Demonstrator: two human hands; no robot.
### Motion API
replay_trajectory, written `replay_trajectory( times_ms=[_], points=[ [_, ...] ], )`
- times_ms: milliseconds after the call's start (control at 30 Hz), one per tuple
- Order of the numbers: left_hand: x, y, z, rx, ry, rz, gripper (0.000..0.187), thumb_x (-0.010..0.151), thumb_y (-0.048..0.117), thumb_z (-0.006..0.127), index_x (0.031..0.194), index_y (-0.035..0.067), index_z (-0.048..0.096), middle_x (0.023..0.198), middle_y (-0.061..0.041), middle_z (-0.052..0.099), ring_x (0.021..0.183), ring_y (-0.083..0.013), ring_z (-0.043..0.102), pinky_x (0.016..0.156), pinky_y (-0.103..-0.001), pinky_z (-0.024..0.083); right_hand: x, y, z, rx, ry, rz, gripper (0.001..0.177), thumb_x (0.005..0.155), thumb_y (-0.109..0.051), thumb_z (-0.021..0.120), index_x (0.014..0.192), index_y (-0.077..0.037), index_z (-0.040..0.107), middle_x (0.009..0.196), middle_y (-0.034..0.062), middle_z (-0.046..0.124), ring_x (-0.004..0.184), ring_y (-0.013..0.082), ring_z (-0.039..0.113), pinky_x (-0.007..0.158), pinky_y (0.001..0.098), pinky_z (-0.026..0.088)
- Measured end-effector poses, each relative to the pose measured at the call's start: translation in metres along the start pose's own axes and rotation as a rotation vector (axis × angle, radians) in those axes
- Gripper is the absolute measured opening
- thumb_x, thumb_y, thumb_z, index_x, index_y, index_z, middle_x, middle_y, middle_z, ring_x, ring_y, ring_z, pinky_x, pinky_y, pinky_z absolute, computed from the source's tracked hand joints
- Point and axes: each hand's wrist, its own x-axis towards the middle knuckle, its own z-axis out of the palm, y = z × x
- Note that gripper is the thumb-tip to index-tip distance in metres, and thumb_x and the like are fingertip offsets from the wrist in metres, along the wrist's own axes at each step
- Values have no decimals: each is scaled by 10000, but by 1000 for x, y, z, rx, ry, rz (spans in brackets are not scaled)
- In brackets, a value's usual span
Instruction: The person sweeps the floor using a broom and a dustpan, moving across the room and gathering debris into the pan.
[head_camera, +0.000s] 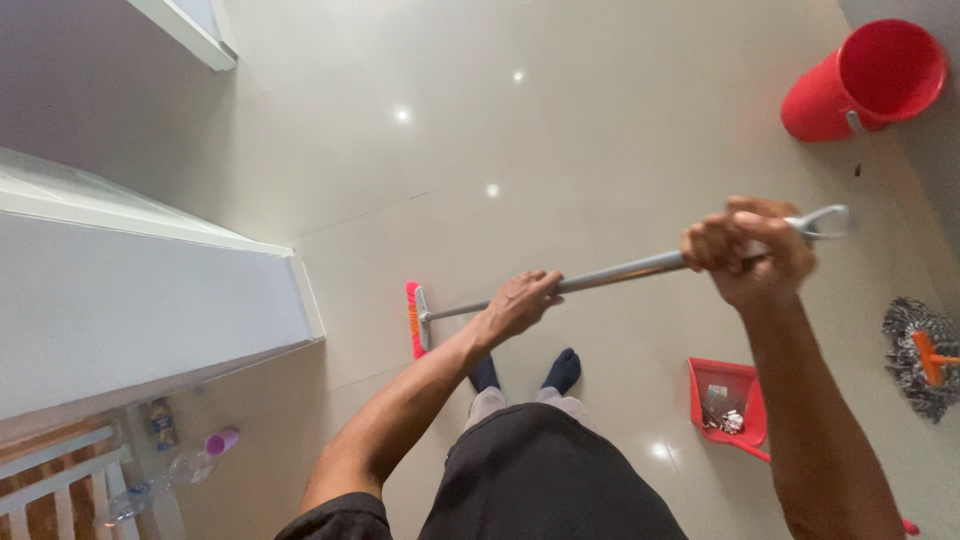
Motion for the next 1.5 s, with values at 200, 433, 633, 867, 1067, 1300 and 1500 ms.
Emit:
replay_trajectory(
  times_ms=[200,433,633,867,1067,1300,1500],
  points=[
    [-4,-17,4,12,25,-111,261,943,279,692,1043,70,571,739,-146,702,643,-362,679,554,-497,513,12,16,37,-92,-59,15,377,931,-157,488,609,-154,291,472,11,246,412,123,209,441,339,264],
    [28,25,9,-154,29,-67,240,979,220,690,1008,40,534,776,-162,694,669,-364,679,590,-479,510,9,-40,74,-285,-53,14,369,896,-100,480,579,-138,296,446,-5,249,375,87,235,392,287,248],
    [48,63,19,-241,85,-14,207,980,189,680,1046,46,547,782,-152,680,681,-358,687,589,-481,506,-7,-63,103,-437,-13,-15,403,902,-67,537,562,-123,328,468,-25,264,392,68,251,388,271,236],
    [66,86,3,-200,16,119,235,1016,218,627,1036,28,489,799,-153,666,679,-368,669,579,-483,508,-27,-92,97,-358,-22,-116,337,910,-34,511,620,-108,356,504,11,279,381,66,234,392,285,222],
    [40,64,-24,-93,-202,-20,221,1035,238,604,1039,41,503,810,-154,666,599,-335,680,514,-469,528,-36,-88,45,-147,35,-114,379,980,-111,453,624,-102,324,450,13,270,415,85,160,409,301,211],
    [-6,9,4,3,-44,-79,202,981,182,658,1051,36,536,842,-193,669,705,-413,665,618,-509,527,-40,-5,37,-45,34,-100,272,902,-146,463,680,-130,306,482,5,256,406,122,201,494,353,289],
    [2,36,39,-62,1,-184,179,978,155,657,1040,35,539,866,-214,666,758,-444,656,670,-556,504,-57,-29,68,-214,80,-46,326,903,-83,471,626,-130,307,493,-1,274,423,95,218,446,302,266]
  ],
)
